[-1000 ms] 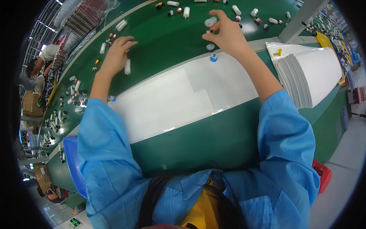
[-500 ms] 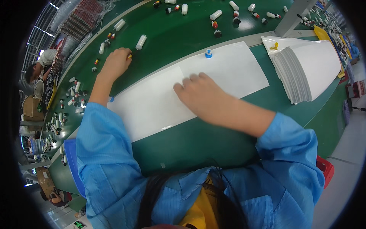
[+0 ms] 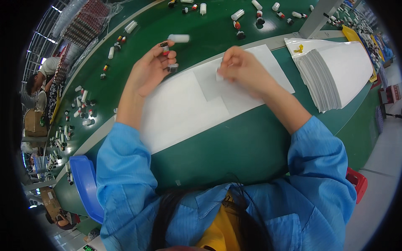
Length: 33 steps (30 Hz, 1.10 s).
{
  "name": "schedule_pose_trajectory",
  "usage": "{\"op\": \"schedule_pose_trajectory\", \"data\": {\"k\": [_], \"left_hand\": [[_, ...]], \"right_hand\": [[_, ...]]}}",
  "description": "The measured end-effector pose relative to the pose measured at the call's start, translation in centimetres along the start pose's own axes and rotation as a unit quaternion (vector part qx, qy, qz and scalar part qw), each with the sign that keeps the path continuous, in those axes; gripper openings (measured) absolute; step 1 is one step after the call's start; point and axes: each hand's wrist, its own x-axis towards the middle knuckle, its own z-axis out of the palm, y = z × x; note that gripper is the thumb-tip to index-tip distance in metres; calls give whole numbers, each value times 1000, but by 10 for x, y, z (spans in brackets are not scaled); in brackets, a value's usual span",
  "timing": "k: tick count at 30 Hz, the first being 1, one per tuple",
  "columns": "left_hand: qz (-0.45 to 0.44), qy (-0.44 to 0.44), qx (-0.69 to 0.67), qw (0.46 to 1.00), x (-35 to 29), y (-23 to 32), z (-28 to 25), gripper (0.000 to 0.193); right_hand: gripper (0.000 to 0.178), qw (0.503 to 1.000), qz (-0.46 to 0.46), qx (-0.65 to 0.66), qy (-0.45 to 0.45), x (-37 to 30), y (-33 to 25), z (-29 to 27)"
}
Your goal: The person assembles small electronic or plastic components by hand on a factory assembly line.
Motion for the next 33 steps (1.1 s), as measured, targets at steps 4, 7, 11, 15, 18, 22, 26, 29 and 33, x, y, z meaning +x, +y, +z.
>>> {"op": "schedule_pose_trajectory", "data": {"k": [4,7,11,15,18,22,26,29,33], "left_hand": [[27,-39,-91,995,-9,-13,19,30],[82,-74,-60,992,-10,-17,28,32],[68,-46,-94,992,-18,-23,41,29],[86,-48,-98,990,-20,-23,46,30],[103,-64,-114,986,-24,-26,46,28],[129,-40,-81,988,-25,-33,42,34],[137,-105,-94,981,-19,-36,39,35],[93,-112,-104,984,-20,-38,44,39],[28,-202,-119,972,-26,-30,41,48]], "right_hand": [[21,964,-15,254,79,14,-19,18],[27,922,-98,374,14,21,-26,53],[27,920,-110,370,68,19,-19,80],[27,918,-117,371,75,26,-9,89],[26,913,-113,383,85,30,-1,94],[22,915,-90,387,75,31,7,95],[19,946,-87,309,41,28,-4,83],[19,966,-91,235,57,22,-5,68],[28,978,-66,199,12,15,-17,66]]}}
